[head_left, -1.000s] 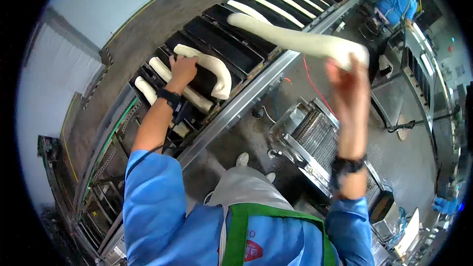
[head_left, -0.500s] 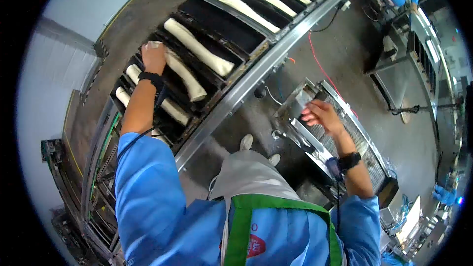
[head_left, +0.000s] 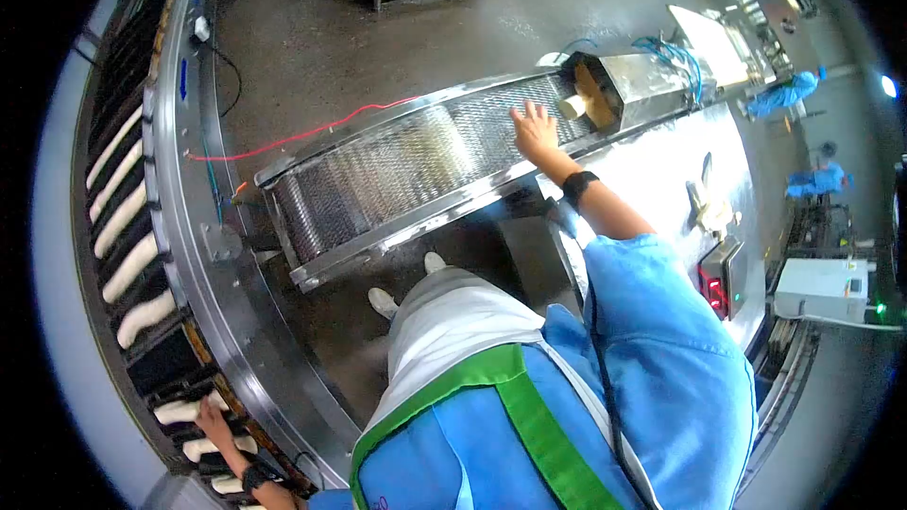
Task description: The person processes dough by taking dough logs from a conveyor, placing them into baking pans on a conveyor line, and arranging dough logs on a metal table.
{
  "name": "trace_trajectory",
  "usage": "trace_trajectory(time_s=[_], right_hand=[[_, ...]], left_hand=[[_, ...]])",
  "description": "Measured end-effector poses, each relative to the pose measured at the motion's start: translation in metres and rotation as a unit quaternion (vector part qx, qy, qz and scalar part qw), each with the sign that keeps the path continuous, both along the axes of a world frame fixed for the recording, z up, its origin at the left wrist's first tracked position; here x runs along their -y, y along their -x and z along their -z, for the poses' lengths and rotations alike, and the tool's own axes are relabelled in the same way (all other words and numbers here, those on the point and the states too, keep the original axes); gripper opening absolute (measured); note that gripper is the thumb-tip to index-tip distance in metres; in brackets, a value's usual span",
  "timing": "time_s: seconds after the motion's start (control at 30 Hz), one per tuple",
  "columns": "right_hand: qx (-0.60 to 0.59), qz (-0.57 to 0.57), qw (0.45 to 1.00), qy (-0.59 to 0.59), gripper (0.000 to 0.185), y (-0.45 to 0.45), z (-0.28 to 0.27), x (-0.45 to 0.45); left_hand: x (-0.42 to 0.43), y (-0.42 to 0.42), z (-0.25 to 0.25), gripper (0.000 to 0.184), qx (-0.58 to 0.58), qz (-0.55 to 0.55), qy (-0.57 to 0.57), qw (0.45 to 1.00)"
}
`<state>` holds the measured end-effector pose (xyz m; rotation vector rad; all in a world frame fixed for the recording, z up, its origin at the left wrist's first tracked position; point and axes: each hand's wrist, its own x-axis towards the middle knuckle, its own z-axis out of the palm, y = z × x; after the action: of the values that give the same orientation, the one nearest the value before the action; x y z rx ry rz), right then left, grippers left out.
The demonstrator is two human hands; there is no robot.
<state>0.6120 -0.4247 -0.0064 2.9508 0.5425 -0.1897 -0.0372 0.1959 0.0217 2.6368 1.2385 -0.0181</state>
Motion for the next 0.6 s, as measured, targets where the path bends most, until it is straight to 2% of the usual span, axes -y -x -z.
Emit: trace_trajectory(time_s=[0.03,0.07,0.1,0.13,0.17,0.2,0.23,0.27,0.3,0.33,0.37,0.4,0.43,0.47,0.5,0.53,0.57,0.6], right_hand=[[0.064,0.005,0.998,0.021,0.046,-0.012,0.009,0.012],[0.066,0.02,0.997,0.031,0.042,-0.023,0.002,0.019],[0.052,0.047,0.997,0.04,0.035,-0.03,-0.001,0.031],[0.095,0.033,0.989,0.107,0.036,-0.041,0.014,0.049],[0.156,-0.007,0.98,0.127,0.026,-0.051,0.026,0.066],[0.072,0.103,0.988,0.09,0.018,-0.079,0.043,0.07],[0.021,0.127,0.991,0.031,0.017,-0.06,-0.025,0.046],[0.043,-0.032,0.994,0.093,0.019,-0.076,-0.008,0.056],[0.133,-0.092,0.982,0.1,0.019,-0.096,0.032,0.07],[-0.04,0.037,0.998,0.04,0.024,-0.085,-0.022,0.04],[-0.047,-0.113,0.993,0.006,0.028,-0.091,-0.033,0.046],[-0.015,-0.127,0.99,-0.052,0.039,-0.15,0.03,0.093],[-0.014,-0.112,0.993,-0.04,0.053,-0.147,-0.009,0.089],[-0.047,-0.153,0.986,-0.049,0.058,-0.174,0.005,0.108],[0.03,-0.155,0.983,-0.091,0.053,-0.177,-0.008,0.113],[0.108,-0.154,0.973,-0.132,0.049,-0.181,-0.021,0.116],[0.021,-0.12,0.968,-0.219,0.046,-0.173,-0.053,0.096],[-0.062,-0.077,0.945,-0.311,0.043,-0.162,-0.089,0.072]], left_hand=[[0.003,0.001,-0.004,0.031,-0.001,-0.025,-0.036,0.999],[0.005,0.003,-0.006,0.031,-0.002,-0.052,-0.071,0.996],[0.043,-0.014,-0.026,0.029,-0.095,-0.098,-0.223,0.965],[0.057,-0.013,-0.033,0.03,-0.113,-0.131,-0.254,0.952],[0.06,-0.007,-0.033,0.03,-0.11,-0.146,-0.233,0.955],[0.071,0.003,-0.036,0.031,-0.11,-0.174,-0.199,0.958],[0.079,0.003,-0.038,0.031,-0.105,-0.192,-0.165,0.962],[0.094,0.012,-0.036,0.032,-0.105,-0.226,-0.129,0.96],[0.109,0.016,-0.037,0.033,-0.114,-0.266,-0.101,0.952],[0.118,0.019,-0.032,0.033,-0.117,-0.305,-0.066,0.943],[0.125,0.026,-0.026,0.034,-0.121,-0.349,-0.033,0.929],[0.134,0.031,-0.02,0.035,-0.113,-0.384,-0.011,0.916],[0.14,0.026,-0.015,0.036,-0.098,-0.394,-0.001,0.914],[0.15,0.006,-0.023,0.043,-0.066,-0.368,-0.048,0.926],[0.16,-0.015,-0.032,0.053,-0.038,-0.339,-0.095,0.935],[0.166,-0.048,-0.055,0.058,-0.077,-0.378,-0.033,0.922],[0.16,-0.06,-0.063,0.063,-0.115,-0.407,0.034,0.906],[0.151,-0.056,-0.054,0.063,-0.142,-0.395,0.014,0.908]])
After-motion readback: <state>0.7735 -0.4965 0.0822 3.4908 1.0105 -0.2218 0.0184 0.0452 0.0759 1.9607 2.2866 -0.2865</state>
